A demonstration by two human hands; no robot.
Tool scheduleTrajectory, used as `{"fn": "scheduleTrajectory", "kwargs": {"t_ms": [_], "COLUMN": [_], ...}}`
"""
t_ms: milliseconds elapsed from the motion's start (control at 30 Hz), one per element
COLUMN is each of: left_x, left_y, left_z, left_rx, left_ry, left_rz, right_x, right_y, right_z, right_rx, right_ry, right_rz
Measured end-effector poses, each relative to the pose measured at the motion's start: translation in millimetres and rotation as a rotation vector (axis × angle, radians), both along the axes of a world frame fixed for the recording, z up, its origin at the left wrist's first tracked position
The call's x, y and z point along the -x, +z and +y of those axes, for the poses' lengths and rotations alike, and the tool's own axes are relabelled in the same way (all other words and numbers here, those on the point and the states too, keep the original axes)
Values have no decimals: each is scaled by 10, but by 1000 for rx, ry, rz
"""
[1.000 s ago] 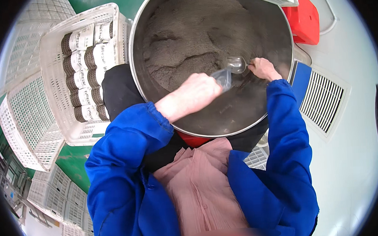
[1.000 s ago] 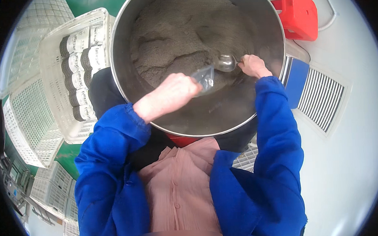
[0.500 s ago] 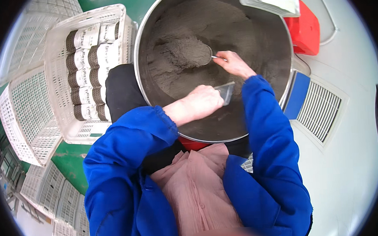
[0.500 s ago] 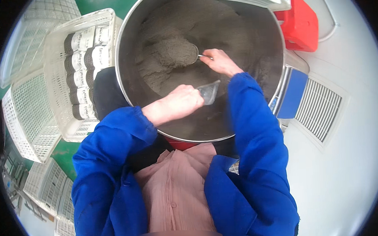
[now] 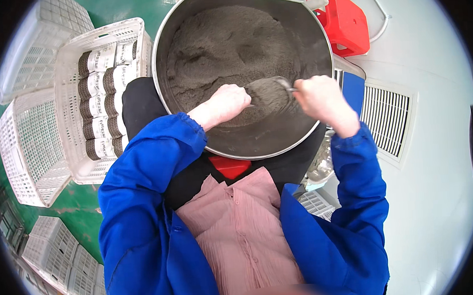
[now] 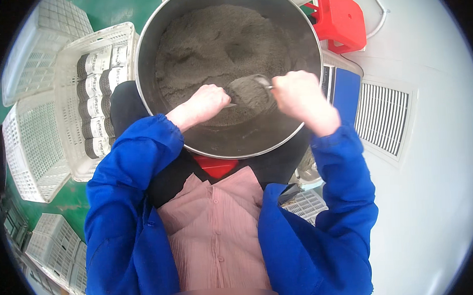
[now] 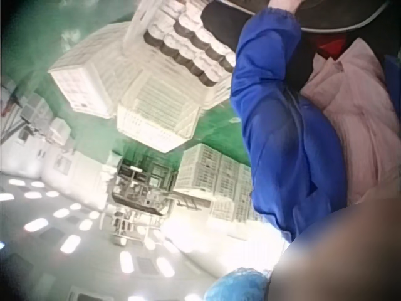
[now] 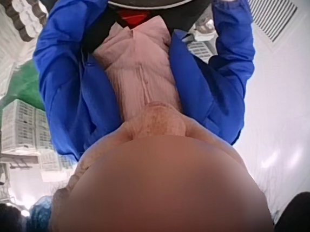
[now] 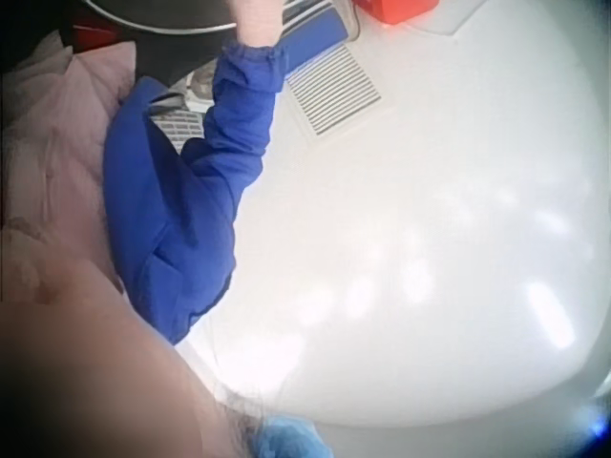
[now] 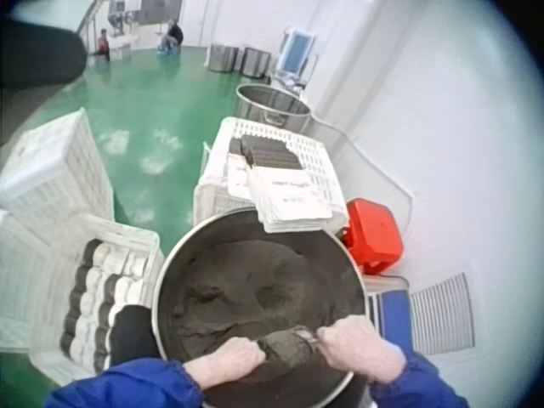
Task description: Packaging gray powder into small bags and weighing them.
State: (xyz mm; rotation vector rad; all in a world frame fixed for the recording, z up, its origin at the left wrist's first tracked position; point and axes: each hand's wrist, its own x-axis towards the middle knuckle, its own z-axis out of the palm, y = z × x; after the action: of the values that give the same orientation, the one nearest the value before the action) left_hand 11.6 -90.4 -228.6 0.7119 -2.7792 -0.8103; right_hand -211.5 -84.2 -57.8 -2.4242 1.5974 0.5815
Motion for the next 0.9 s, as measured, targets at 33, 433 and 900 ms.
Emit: {"fn": "scheduleTrajectory", "kwargs": {"t_ms": [33,433,900], "left_x": [7,-5,37], "left_y": [-9,5,156], "left_z": [7,79,191], "left_rx": [12,-63,-249], "left_ry": [-5,-95,-174], "left_rz": [5,67,76], "right_x": [-108,147,-423], "right_y": [-90,-140,-2868], "right_z": [51,-535,-685], "right_rx": [42,71,-521], "right_ry": [59,-44,-363], "right_rz": [71,120,-565]}}
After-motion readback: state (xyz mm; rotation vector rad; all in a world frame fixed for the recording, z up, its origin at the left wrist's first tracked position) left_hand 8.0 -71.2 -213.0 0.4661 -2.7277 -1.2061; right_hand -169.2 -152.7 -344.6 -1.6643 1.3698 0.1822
